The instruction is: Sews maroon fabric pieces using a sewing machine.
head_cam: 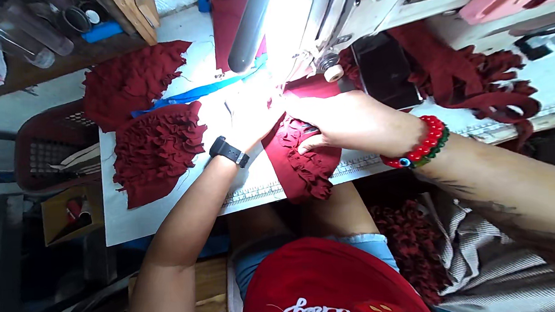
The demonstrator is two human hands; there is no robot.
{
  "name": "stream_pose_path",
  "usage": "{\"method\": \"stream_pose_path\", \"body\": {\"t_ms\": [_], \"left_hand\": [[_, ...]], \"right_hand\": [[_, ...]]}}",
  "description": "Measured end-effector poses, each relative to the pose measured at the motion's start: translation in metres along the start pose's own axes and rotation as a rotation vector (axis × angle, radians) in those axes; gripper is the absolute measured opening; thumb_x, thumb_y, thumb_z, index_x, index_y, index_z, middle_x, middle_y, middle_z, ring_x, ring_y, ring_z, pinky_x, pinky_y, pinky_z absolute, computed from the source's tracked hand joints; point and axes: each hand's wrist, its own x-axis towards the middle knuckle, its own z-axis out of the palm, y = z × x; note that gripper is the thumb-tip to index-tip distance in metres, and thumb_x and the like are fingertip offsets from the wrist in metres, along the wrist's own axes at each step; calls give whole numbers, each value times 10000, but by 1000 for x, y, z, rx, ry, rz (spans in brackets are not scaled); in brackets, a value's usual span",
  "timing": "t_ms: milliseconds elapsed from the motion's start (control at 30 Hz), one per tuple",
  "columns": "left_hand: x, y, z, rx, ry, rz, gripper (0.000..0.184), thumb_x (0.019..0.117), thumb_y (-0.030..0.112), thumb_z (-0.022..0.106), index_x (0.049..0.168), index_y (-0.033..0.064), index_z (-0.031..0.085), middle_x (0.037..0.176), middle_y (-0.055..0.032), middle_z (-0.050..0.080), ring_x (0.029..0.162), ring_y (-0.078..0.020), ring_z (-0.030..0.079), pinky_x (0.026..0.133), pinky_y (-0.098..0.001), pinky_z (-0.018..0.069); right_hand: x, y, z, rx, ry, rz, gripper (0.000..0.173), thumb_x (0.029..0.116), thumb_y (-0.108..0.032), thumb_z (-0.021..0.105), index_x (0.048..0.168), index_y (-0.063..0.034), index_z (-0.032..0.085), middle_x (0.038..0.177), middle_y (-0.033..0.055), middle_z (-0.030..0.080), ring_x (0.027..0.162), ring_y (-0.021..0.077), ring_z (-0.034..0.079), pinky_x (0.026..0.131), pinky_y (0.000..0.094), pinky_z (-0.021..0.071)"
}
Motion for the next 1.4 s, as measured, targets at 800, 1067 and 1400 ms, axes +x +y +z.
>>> {"method": "stream_pose_path", "body": {"t_ms": [800,1067,1400], "left_hand": [[-24,2,4,-5,48,101,290,999,357,577,1091,154,763,1265,-74,690,1299,-263,568,1125,-520,387],[-24,3,9,16,55,187,269,1015,269,546,1060,95,746,1225,-123,700,1238,-297,613,1077,-510,442],[-24,0,8,-59,99,159,268,997,217,520,1083,122,756,1235,-95,705,1272,-279,593,1108,-508,407]], "right_hand": [[-10,-5,14,-43,113,-8,522,950,-312,730,1412,-93,623,1443,158,581,826,370,699,642,525,561],[-16,-2,10,-12,160,-57,489,913,-197,756,1368,-70,628,1071,170,720,718,356,693,605,516,547],[-17,-3,21,-29,197,-80,503,975,-194,687,1466,-156,586,1400,220,596,906,419,691,675,525,566]]}}
